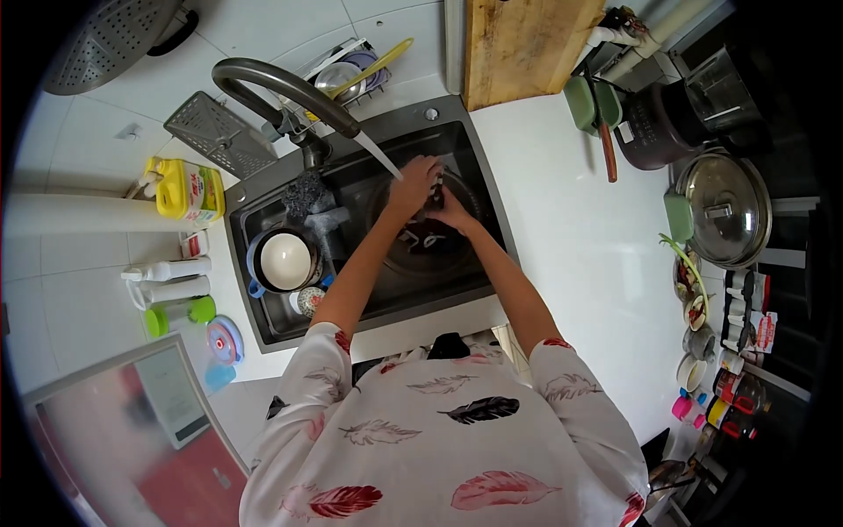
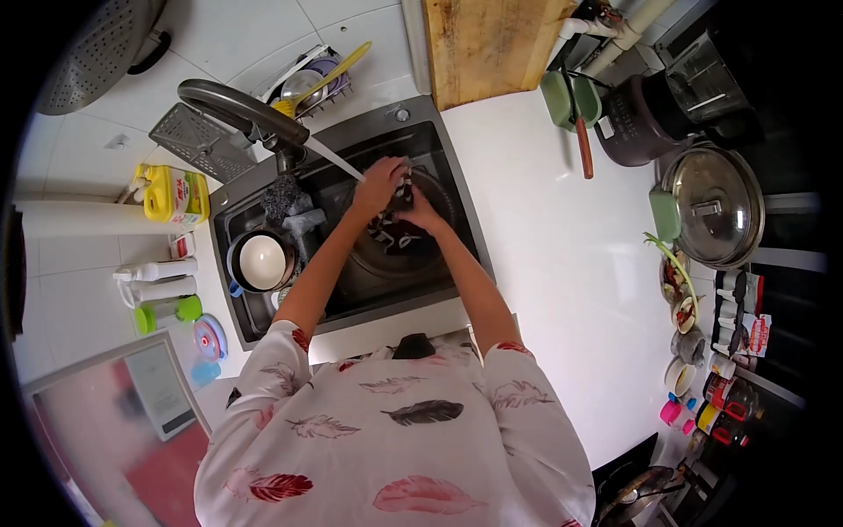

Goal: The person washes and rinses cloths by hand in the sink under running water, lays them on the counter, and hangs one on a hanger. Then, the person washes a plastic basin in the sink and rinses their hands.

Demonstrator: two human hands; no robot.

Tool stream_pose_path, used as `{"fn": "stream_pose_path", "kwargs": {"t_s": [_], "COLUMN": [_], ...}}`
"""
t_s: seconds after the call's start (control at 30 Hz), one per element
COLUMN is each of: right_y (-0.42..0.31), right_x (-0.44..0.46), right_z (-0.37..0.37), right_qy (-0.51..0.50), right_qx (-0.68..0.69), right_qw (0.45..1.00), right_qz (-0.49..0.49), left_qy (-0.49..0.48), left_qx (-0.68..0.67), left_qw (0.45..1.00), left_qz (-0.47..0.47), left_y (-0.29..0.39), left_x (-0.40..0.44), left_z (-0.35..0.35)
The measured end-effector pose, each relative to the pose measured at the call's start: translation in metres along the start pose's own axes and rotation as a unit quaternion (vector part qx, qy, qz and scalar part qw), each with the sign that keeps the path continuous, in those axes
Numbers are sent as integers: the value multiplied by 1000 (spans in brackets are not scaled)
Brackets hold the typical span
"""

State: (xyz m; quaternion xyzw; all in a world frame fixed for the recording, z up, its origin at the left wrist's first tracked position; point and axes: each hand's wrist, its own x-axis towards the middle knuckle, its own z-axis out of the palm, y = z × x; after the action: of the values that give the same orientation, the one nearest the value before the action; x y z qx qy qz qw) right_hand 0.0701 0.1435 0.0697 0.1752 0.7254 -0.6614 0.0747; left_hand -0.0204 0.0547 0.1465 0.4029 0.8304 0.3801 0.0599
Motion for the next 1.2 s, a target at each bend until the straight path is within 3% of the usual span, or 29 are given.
{"fn": "stream_pose_path", "kwargs": {"t_s": [0.1,0.17,0.27,0.3,0.33,0.37,0.4,0.47,0.53,0.6,0.7,0.77,0.9,0.93,0.97,1.0,1.07,1.1,1.13,1.17,1.2], "right_y": [12,26,106,99,92,80,69,42,2,-14,-46,-61,-81,-87,-97,-104,-115,-120,-125,-136,-141], "right_x": [6,14,46,42,36,30,25,14,3,4,-2,-6,-18,-23,-29,-35,-44,-49,-54,-62,-67], "right_z": [9,21,46,46,43,41,41,37,27,13,5,7,16,17,16,17,17,16,14,12,11], "right_qy": [19,87,86,81,75,70,68,161,187,103,73,60,84,85,63,65,27,12,14,-21,-55], "right_qx": [6,-68,3,3,-44,-92,-93,98,99,43,-4,-37,-36,-35,-37,-37,-2,-11,-11,33,77], "right_qw": [999,985,990,990,995,993,993,982,977,993,995,995,988,988,992,992,992,992,992,993,991], "right_qz": [-49,-131,-111,-112,-38,36,35,7,-4,-45,-68,-76,-121,-122,-104,-104,-122,-127,-127,-113,-99], "left_qy": [25,55,124,108,92,113,115,173,170,167,169,80,39,39,37,35,-10,-13,-13,-14,-16], "left_qx": [-13,-22,-63,-63,-63,-151,-150,-87,-91,-97,-62,-80,-154,-336,-501,-502,-629,-629,-693,-751,-751], "left_qw": [1000,998,990,990,989,971,970,969,964,958,955,950,927,840,713,713,515,515,499,479,478], "left_qz": [2,4,-33,-65,-96,-149,-150,-154,-183,-212,-236,-290,-339,-424,-488,-488,-583,-582,-520,-455,-456], "left_y": [8,10,16,19,23,34,28,9,-11,-30,-50,-56,-92,-98,-99,-76,-10,-11,-16,-21,-32], "left_x": [2,-1,-12,-16,-20,-28,-35,-48,-65,-81,-96,-101,-112,-112,-109,-102,-84,-85,-87,-88,-87], "left_z": [-3,-8,-22,-34,-46,-58,-63,-73,-79,-72,-55,-44,18,36,47,36,-6,-4,1,7,15]}}
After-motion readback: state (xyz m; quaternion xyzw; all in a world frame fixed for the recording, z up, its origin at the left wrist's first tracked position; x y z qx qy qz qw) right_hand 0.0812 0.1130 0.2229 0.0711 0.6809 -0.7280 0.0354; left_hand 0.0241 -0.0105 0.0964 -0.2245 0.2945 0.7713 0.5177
